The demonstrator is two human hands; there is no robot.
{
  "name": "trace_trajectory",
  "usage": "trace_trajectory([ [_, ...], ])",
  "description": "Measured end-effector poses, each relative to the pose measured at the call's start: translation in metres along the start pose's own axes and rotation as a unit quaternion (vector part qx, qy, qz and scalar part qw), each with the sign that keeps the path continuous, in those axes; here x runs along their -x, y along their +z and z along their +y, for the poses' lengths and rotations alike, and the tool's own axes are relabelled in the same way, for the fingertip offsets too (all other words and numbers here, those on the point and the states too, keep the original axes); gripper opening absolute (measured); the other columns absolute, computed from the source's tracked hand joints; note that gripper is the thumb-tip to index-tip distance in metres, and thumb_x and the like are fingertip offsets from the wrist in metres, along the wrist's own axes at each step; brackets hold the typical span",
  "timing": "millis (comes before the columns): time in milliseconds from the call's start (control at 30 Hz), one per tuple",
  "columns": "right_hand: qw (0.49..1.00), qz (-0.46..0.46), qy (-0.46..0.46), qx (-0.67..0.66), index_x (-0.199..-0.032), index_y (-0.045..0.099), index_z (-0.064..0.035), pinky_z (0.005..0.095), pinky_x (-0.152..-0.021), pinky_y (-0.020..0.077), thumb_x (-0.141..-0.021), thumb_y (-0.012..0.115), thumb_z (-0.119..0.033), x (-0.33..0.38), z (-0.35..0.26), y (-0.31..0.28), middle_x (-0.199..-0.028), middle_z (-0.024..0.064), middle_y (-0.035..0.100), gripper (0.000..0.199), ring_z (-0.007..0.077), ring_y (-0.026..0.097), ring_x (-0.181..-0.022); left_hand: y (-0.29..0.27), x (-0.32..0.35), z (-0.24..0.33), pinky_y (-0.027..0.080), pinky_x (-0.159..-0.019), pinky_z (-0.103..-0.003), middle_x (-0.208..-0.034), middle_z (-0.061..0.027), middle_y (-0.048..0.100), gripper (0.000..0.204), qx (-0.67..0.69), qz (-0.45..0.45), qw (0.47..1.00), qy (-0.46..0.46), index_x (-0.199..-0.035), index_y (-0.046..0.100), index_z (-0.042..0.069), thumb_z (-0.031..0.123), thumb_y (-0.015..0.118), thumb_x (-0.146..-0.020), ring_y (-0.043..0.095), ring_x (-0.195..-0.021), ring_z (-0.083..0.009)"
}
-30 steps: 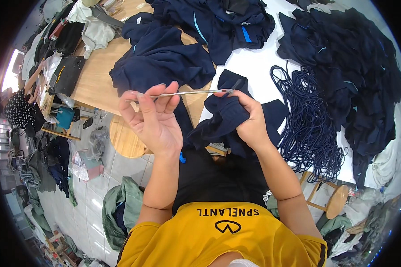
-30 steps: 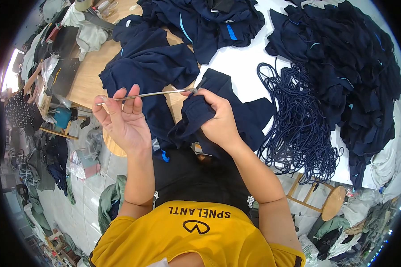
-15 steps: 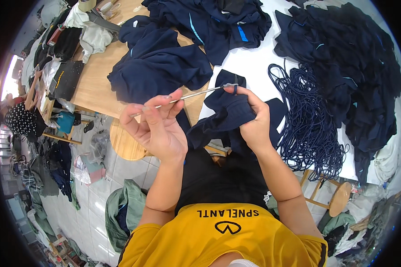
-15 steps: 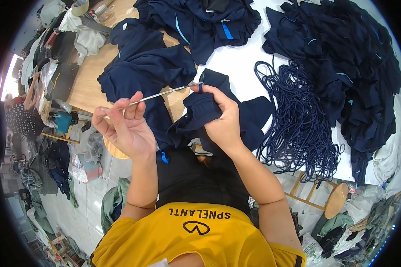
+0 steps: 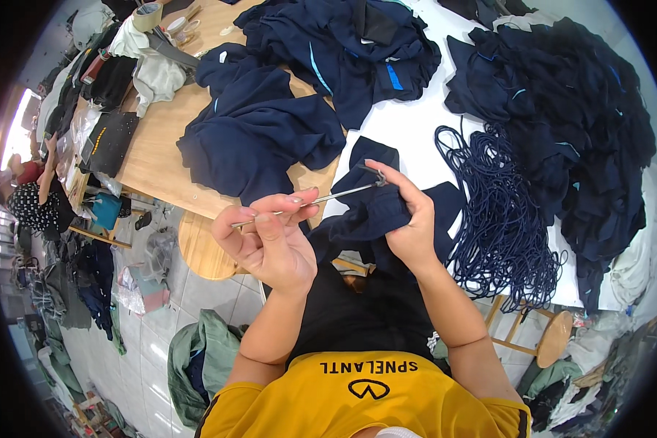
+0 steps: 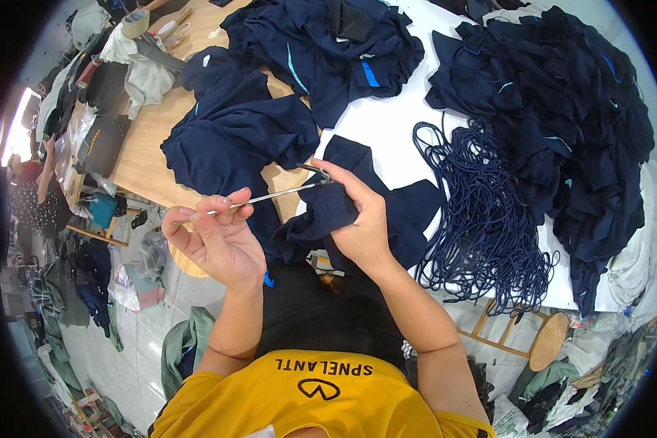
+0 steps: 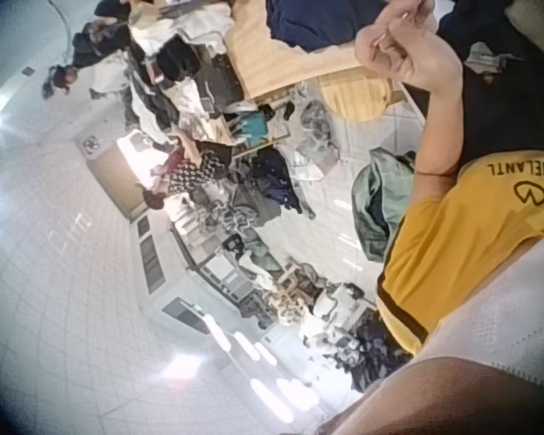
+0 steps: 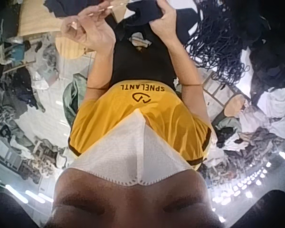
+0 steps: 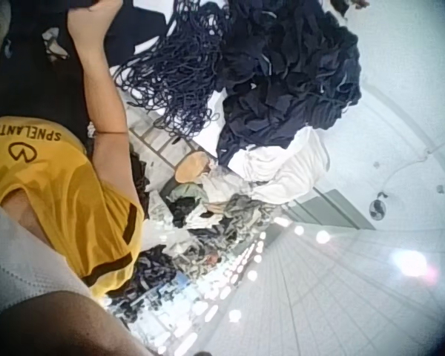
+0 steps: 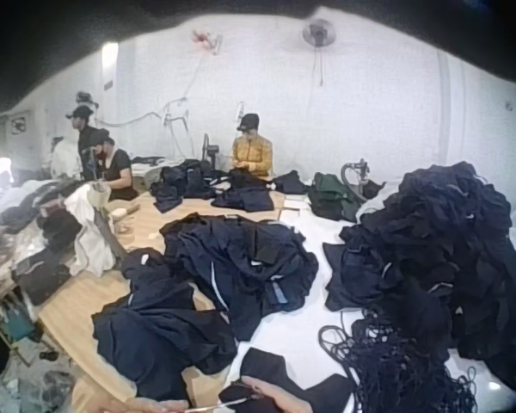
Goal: Threading a drawstring through the waistband channel of a pair of shorts using a long metal threading needle.
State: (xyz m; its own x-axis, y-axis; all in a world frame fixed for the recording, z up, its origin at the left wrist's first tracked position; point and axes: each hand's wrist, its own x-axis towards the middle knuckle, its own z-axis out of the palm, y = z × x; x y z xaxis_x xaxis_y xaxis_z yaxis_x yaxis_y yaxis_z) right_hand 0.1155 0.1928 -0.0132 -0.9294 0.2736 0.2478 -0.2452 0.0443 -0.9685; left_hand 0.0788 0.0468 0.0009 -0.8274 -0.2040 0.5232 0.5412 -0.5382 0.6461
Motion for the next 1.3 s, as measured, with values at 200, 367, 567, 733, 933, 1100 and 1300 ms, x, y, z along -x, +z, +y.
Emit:
trace_trajectory([
  [200,0.994,-0.033,-0.074,0.071,-0.116,0.064,-0.0024,0.0278,-0.081,0.0474,-0.073,0.065,0.000,0.006,0.016,-0.005,-0.100,0.0098,0.068,0.043,0.0185,0.062,-0.083,-0.003,-0.014,0.002,0.058,-0.066,-0.027,-0.093,-0.0120,0.065,0.015,-0.007,0.063,0.998,0.029,-0.107,0.039,0.015,0.019,0.051,-0.098,0.069,-0.084,-0.0282],
  [367,0.996,0.013,0.017,0.089,-0.116,0.064,-0.0066,0.0244,-0.080,0.0465,-0.069,0.064,0.006,0.009,0.017,-0.023,-0.092,0.0058,0.065,0.048,0.0138,0.061,-0.085,-0.029,-0.034,0.003,0.048,-0.066,-0.031,-0.073,-0.0062,0.053,0.015,-0.045,0.075,0.993,0.074,-0.109,0.039,0.011,0.022,0.044,-0.101,0.059,-0.070,-0.0193],
  [567,0.989,0.044,-0.021,0.142,-0.119,0.061,-0.0061,0.0262,-0.081,0.0469,-0.070,0.062,0.006,-0.020,-0.005,-0.031,-0.094,0.0076,0.065,0.050,0.0175,0.062,-0.089,-0.007,0.014,-0.033,0.041,-0.064,-0.023,-0.077,-0.0019,0.050,0.026,-0.224,-0.275,0.905,-0.235,-0.112,0.051,0.007,0.018,0.061,-0.091,0.053,-0.070,-0.0122],
  [733,0.968,-0.024,-0.062,0.244,-0.129,0.053,-0.0136,0.0340,-0.080,0.0470,-0.064,0.064,0.003,-0.030,-0.026,-0.030,-0.102,0.0103,0.062,0.068,0.0289,0.061,-0.094,0.000,-0.011,-0.043,0.050,-0.062,-0.041,-0.081,-0.0148,0.066,0.028,-0.506,-0.480,0.710,-0.096,-0.094,0.061,0.007,0.017,0.071,-0.070,0.065,-0.076,-0.0320],
  [933,0.709,0.012,-0.110,0.696,-0.141,0.040,-0.0196,0.0399,-0.087,0.0426,-0.059,0.073,-0.001,-0.016,0.016,-0.106,-0.124,0.0089,0.053,0.091,0.0289,0.053,-0.108,-0.049,-0.120,-0.003,0.050,-0.065,-0.025,-0.097,-0.0068,0.062,0.030,-0.195,0.052,0.956,-0.215,-0.110,0.057,0.002,0.006,0.044,-0.083,0.061,-0.073,-0.0148],
  [1100,0.854,-0.216,-0.055,0.470,-0.143,0.037,-0.0131,0.0403,-0.099,0.0397,-0.065,0.078,-0.008,-0.023,-0.019,-0.128,-0.139,0.0151,0.044,0.088,0.0309,0.047,-0.122,-0.087,-0.116,0.016,0.044,-0.052,-0.022,-0.092,-0.0070,0.063,0.024,-0.151,0.080,0.947,-0.270,-0.111,0.056,0.004,0.015,0.043,-0.093,0.059,-0.066,-0.0149],
  [1300,0.887,-0.362,-0.071,0.278,-0.150,0.001,-0.0177,0.0415,-0.079,0.0508,-0.069,0.079,-0.020,-0.042,0.026,-0.046,-0.127,0.0222,0.054,0.113,0.0392,0.063,-0.093,0.009,-0.013,0.039,0.053,-0.052,-0.028,-0.104,-0.0113,0.061,0.044,0.007,-0.029,0.907,-0.421,-0.138,0.037,0.005,0.015,0.050,-0.096,0.064,-0.075,-0.0215],
])
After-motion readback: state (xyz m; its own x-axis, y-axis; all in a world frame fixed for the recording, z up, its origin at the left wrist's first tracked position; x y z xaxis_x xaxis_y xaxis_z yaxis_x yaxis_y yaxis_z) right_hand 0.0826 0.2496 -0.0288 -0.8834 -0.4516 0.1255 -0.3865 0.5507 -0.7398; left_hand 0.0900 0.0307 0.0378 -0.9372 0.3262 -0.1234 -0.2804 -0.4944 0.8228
